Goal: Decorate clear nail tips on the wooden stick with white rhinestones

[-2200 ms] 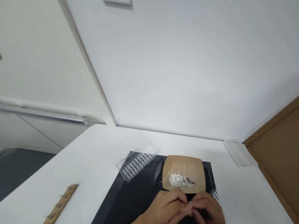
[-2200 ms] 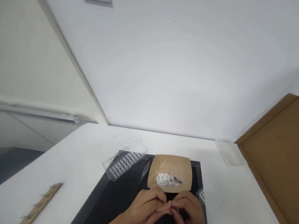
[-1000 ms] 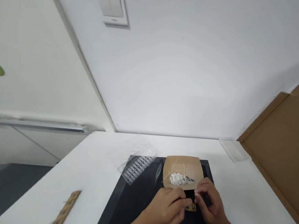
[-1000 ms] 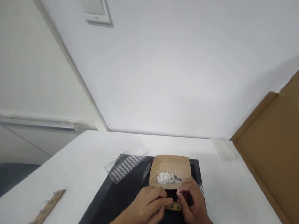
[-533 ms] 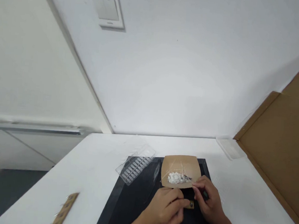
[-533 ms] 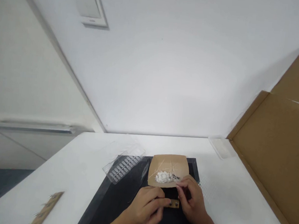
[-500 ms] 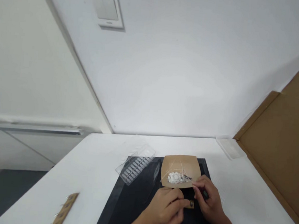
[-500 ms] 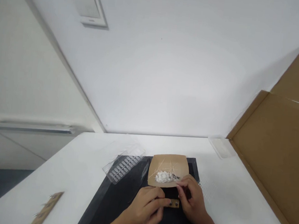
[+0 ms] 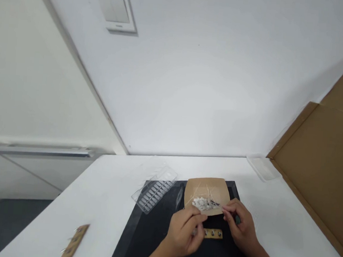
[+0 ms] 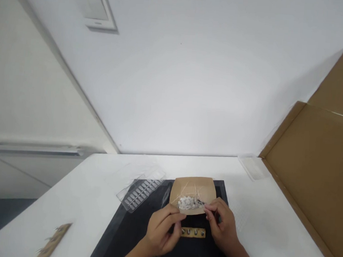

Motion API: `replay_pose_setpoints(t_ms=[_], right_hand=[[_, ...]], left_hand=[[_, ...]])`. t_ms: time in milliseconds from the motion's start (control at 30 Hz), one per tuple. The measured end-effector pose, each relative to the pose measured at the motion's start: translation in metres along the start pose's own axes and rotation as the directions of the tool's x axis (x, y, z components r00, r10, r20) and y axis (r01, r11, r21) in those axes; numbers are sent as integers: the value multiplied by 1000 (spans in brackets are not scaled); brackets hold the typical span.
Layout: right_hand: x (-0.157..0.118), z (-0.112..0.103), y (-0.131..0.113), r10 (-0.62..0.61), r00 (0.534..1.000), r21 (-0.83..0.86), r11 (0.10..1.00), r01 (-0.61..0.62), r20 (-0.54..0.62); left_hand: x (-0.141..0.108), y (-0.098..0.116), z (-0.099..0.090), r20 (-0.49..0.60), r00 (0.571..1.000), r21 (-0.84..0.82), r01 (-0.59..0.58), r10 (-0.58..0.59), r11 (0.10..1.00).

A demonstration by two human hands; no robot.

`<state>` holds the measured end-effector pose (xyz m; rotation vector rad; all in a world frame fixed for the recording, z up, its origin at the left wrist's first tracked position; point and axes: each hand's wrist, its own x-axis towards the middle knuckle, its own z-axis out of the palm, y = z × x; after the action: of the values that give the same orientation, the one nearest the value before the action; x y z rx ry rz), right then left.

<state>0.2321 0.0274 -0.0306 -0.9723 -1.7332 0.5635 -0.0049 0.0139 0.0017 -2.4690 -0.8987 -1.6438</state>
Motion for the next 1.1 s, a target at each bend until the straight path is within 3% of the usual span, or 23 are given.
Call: replay_pose_setpoints(t_ms=[167, 267, 333, 400, 500, 633, 700, 767, 1100], right_hand=[[0, -1, 1, 22, 1000, -11, 1000, -22, 13], [1, -1, 0, 31, 999, -16, 999, -30, 14], [1, -1, 0, 27, 1000, -16, 1000, -27, 9], [1, -1, 1, 19, 1000, -17, 1000, -19, 4], [1, -1, 3, 18, 1000, -27, 999, -18, -1], [1, -2, 6, 33, 999, -41, 999, -33, -4], [1, -3, 6, 39, 999, -40, 998, -40, -8], [1, -3, 6, 43, 999, -44, 998, -44, -14], [6, -5, 5, 49, 999, -119, 992, -51, -18]], left_hand=[[5, -13, -4, -92, 973, 154, 226, -214, 962], [10, -28, -13, -156, 919, 359, 393, -361, 846], [13, -36, -20, -132, 866, 501, 478, -482, 722], [17, -41, -27, -60, 761, 631, 530, -646, 567], [23, -40, -32, 44, 544, 775, 511, -838, 372], [24, -32, -29, 174, 312, 848, 435, -934, 303], [21, -29, -25, 239, 237, 860, 399, -942, 318], [17, -29, -23, 278, 215, 868, 361, -936, 341], [7, -47, -34, 319, 272, 841, 361, -908, 403]])
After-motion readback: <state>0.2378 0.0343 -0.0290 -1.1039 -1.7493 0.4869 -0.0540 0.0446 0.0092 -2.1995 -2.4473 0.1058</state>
